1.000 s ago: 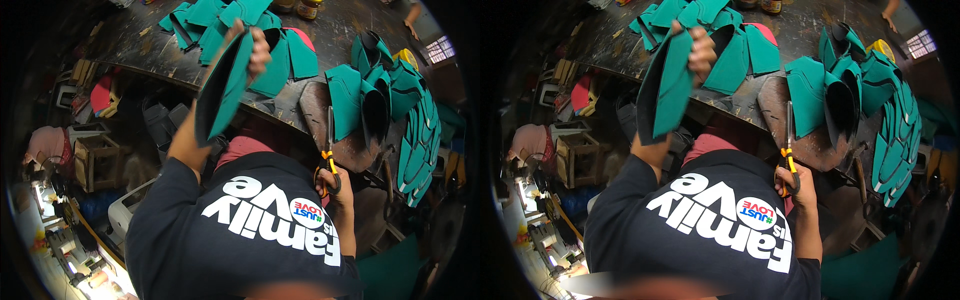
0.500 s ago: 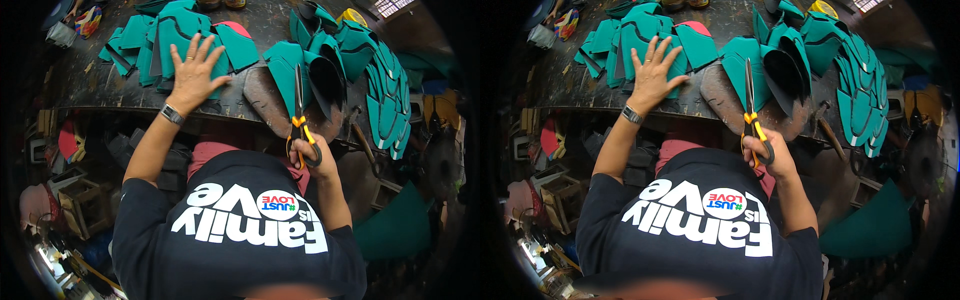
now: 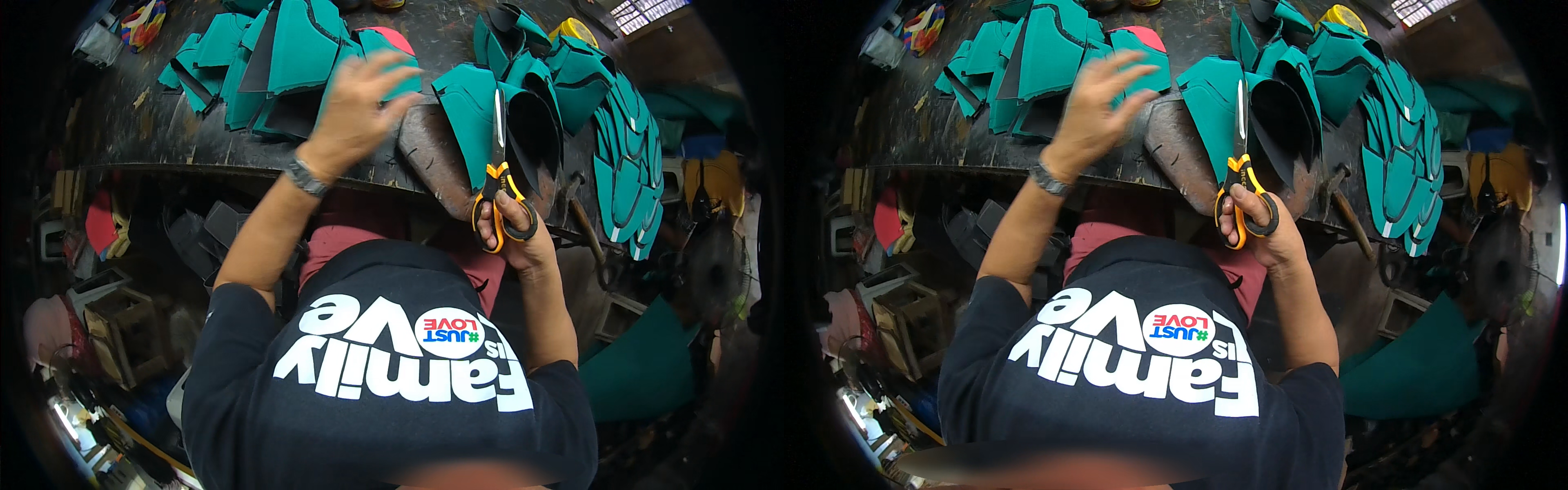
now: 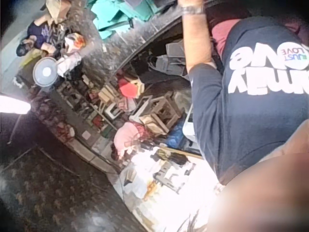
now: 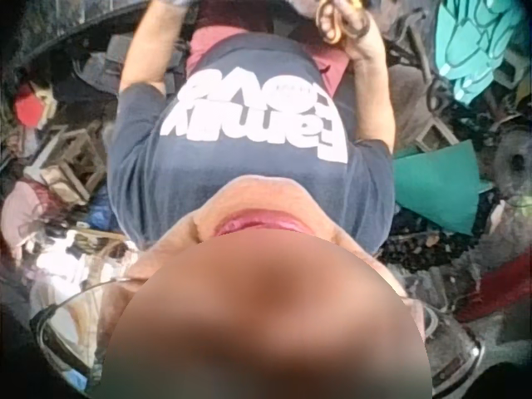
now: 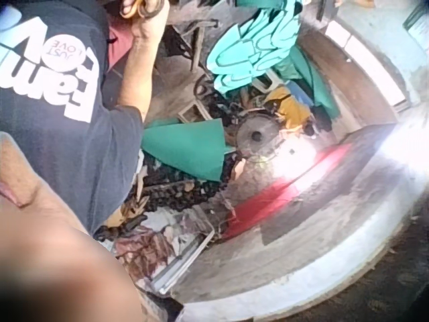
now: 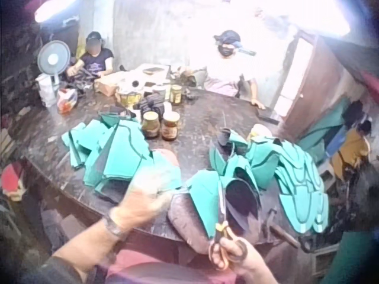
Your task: The person uses shears to cut green foam pieces along marked lines on a workbench. They repeatedly pick up foam pieces, trim edges, and place the cut pieces into a pile. The person also briefly handles a yellow container and a black foam piece before returning to cutting.
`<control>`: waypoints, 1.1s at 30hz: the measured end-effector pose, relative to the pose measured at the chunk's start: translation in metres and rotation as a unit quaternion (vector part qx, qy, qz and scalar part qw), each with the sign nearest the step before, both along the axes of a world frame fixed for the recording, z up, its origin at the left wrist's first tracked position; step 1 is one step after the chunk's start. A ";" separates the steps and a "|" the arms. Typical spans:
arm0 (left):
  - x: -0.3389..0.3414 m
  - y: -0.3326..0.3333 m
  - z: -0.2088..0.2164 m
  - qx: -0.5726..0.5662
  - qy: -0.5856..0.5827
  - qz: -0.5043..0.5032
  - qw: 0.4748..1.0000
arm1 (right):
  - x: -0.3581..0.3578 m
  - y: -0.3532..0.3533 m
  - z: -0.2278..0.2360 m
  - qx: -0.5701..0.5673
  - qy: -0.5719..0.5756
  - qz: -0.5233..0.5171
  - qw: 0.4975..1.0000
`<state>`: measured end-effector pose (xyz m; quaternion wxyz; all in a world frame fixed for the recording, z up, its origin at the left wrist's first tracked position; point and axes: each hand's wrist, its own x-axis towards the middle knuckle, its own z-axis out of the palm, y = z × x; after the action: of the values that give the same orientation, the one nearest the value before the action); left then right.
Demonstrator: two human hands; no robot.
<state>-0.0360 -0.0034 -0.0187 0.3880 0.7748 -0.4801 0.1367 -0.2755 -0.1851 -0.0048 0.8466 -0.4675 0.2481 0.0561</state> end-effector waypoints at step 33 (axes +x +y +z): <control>-0.039 -0.006 -0.008 -0.148 0.668 -0.206 0.700 | -0.008 0.018 -0.007 -0.054 0.011 0.058 0.997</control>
<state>-0.0753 -0.0096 -0.0271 0.7348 0.4774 -0.2162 -0.4307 -0.2836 -0.1674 -0.0122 0.8126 -0.5256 0.2328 0.0963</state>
